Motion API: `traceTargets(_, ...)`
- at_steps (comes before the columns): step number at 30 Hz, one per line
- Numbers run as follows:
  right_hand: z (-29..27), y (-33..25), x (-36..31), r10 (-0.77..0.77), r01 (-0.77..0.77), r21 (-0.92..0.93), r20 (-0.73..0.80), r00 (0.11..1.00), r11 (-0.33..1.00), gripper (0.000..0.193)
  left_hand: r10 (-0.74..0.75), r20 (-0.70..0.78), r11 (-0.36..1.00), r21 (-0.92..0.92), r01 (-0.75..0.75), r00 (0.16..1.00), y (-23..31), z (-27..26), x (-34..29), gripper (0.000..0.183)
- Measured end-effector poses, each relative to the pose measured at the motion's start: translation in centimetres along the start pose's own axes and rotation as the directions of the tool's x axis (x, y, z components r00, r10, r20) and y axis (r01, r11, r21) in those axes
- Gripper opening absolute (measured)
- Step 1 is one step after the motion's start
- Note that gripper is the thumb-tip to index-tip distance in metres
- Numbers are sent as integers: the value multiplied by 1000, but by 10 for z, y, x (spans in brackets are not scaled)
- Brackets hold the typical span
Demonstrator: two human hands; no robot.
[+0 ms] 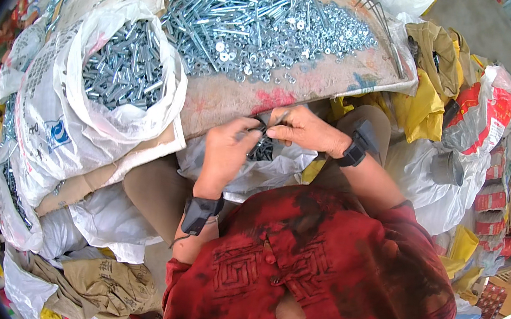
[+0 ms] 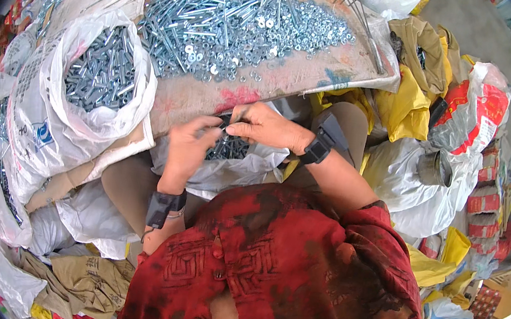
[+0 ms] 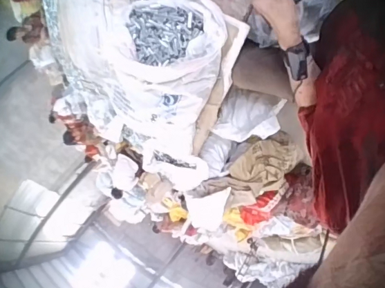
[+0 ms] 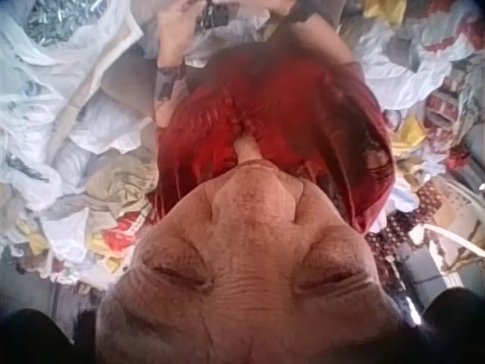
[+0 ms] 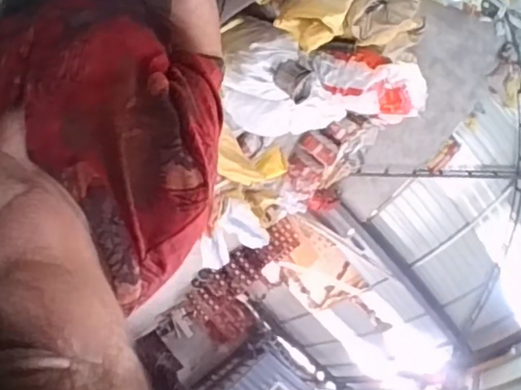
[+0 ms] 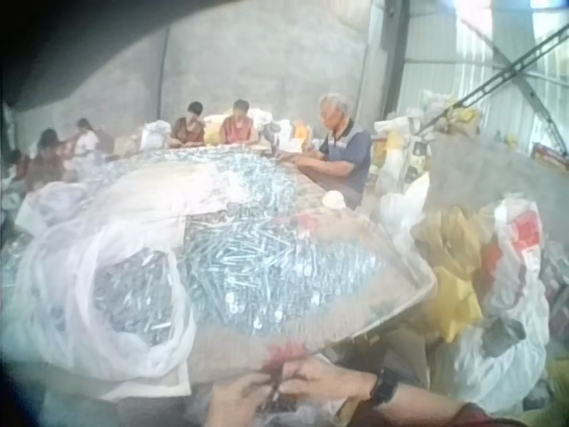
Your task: Assembling metal washers onto bolts by hand.
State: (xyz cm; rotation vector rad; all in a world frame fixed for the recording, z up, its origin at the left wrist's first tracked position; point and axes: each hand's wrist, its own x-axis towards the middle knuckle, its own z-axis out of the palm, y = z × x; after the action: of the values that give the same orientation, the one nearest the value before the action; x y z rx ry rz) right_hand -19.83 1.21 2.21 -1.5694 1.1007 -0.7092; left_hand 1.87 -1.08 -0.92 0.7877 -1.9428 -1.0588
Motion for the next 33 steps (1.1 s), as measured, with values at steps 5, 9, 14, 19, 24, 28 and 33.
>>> traceTargets(5, -102, -4, 30, -143, -125, -306, -718, 681, 944, 29, -651, -152, 261, -965, 31, 744, 28, -31, 19, 27)
traceTargets(9, -186, 16, 64, -283, -381, -490, -828, 484, 784, 32, -325, 208, 170, -947, 273, 923, 12, -5, 9, 29)
traceTargets(14, -181, 11, 86, -256, -656, -652, -756, 603, 380, 36, -447, 286, 188, -896, 402, 848, 18, 14, 13, 13)
traceTargets(19, -165, 9, 57, -185, -649, -707, -703, 686, 281, 23, -343, 419, 381, -756, 533, 841, 13, 9, 7, 13)
traceTargets(24, -140, -7, 20, -564, -602, -749, -634, 529, 277, 22, -424, 302, 252, -866, 431, 854, 20, 16, 5, 23)
traceTargets(28, -91, -45, -18, -530, -178, -629, -749, 396, 756, 16, -461, 230, 276, -881, 385, 857, 19, 8, 6, 27)
traceTargets(33, -52, -23, -34, -334, -23, -444, -707, 623, 896, 13, -190, 270, 82, -954, 289, 944, -1, 14, 2, 30)
